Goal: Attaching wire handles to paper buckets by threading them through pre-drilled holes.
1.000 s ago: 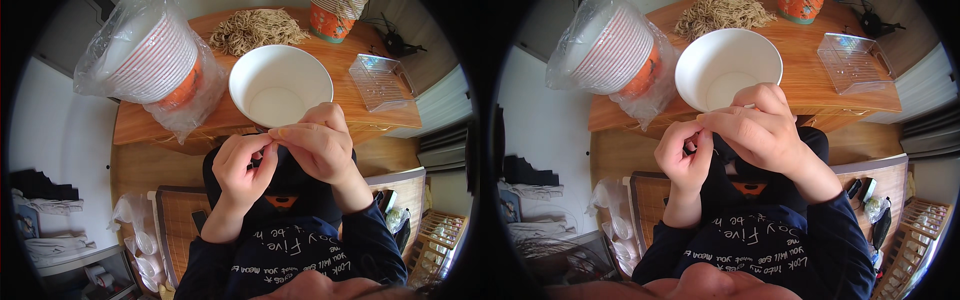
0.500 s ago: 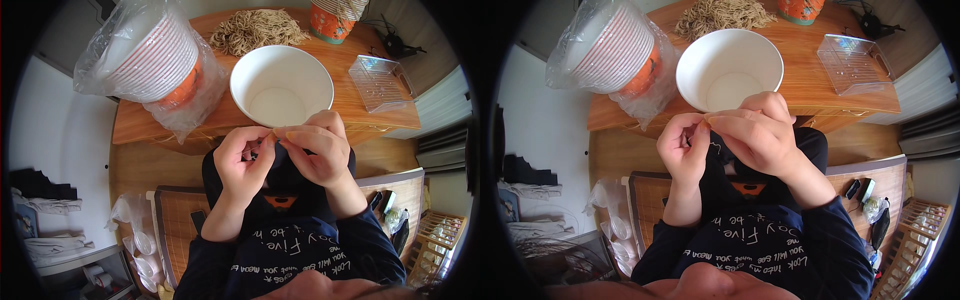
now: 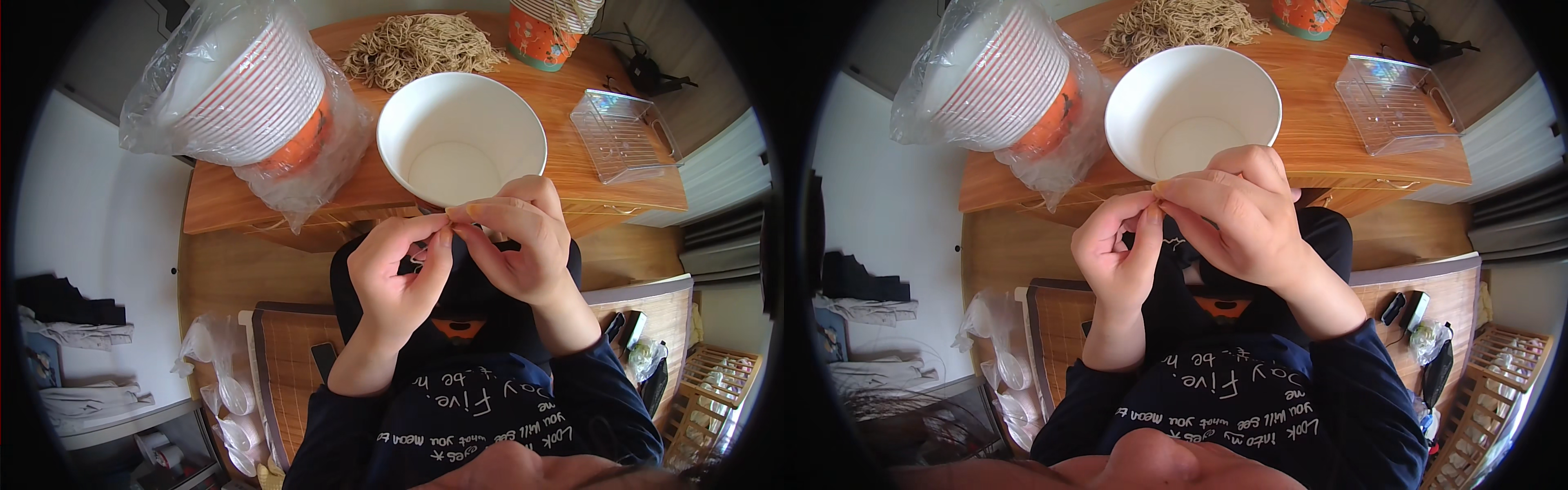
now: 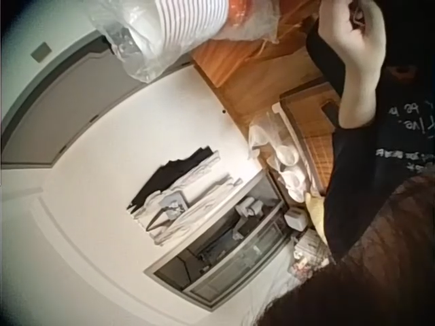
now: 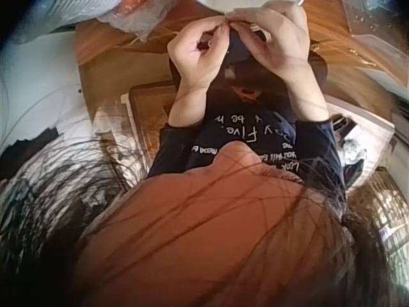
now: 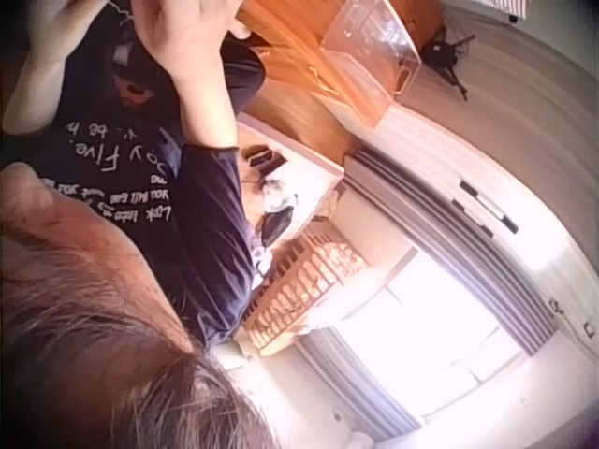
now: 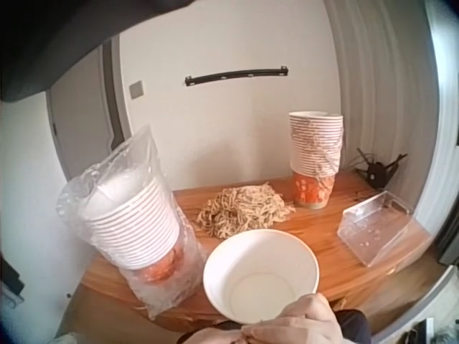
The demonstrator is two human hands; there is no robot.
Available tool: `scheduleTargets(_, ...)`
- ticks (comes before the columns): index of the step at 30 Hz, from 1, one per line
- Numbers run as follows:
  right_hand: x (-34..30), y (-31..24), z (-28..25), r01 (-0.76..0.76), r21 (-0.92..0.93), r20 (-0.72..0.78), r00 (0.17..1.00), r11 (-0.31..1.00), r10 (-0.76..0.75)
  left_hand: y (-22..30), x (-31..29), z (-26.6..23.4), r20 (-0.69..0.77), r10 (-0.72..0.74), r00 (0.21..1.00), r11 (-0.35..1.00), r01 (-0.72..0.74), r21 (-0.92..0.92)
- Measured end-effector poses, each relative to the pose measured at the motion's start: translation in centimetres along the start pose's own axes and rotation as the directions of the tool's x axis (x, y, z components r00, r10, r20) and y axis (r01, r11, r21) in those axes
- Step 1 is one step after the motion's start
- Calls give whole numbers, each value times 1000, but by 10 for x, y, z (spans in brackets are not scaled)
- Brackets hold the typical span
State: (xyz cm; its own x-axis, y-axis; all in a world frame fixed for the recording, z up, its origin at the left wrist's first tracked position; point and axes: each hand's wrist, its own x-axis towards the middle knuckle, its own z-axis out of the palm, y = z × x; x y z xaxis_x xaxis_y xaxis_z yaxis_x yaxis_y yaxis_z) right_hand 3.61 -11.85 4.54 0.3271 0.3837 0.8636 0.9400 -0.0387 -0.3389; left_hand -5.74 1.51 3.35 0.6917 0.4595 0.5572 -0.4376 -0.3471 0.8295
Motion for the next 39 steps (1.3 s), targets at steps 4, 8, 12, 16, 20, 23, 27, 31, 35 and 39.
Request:
scheduleTargets(4, 2, 0, -2, 75, -75, 4, 997, 994, -75, 5, 0, -2, 16, 71, 997, 985, -73, 157)
scheduleTargets(8, 2, -1, -4, 104, -143, 17, 995, 984, -103, 6, 2, -3, 35, 195, 980, 936, -197, 292)
scheduleTargets(12, 1, -2, -5, 101, -163, -5, 995, 981, -103, 10, 3, -1, 41, 234, 971, 905, -233, 357)
scheduleTargets(16, 0, -1, -2, 121, -170, -44, 990, 978, -130, 14, 2, -2, 52, 203, 978, 902, -208, 379)
scheduleTargets(20, -3, -2, -2, 129, -190, -51, 989, 973, -141, 18, -1, 0, 32, 140, 990, 933, -142, 329)
scheduleTargets(23, -1, -6, -3, 79, -193, -38, 995, 978, -88, 17, -1, 0, 33, 123, 992, 940, -127, 315)
scheduleTargets(27, -1, -9, -3, 33, -180, -21, 999, 983, -37, 17, 1, -1, 52, 160, 986, 919, -168, 357)
scheduleTargets(31, -3, -11, -5, -86, -154, 2, 996, 984, 87, 16, 2, 1, 13, 266, 964, 855, -242, 459)
scheduleTargets(35, -2, -14, -4, -122, -144, 6, 992, 982, 125, 11, 5, 3, 13, 365, 931, 811, -326, 485)
scheduleTargets(39, -1, -15, -4, -129, -160, -45, 991, 979, 123, 10, 6, 4, 24, 392, 920, 786, -348, 510)
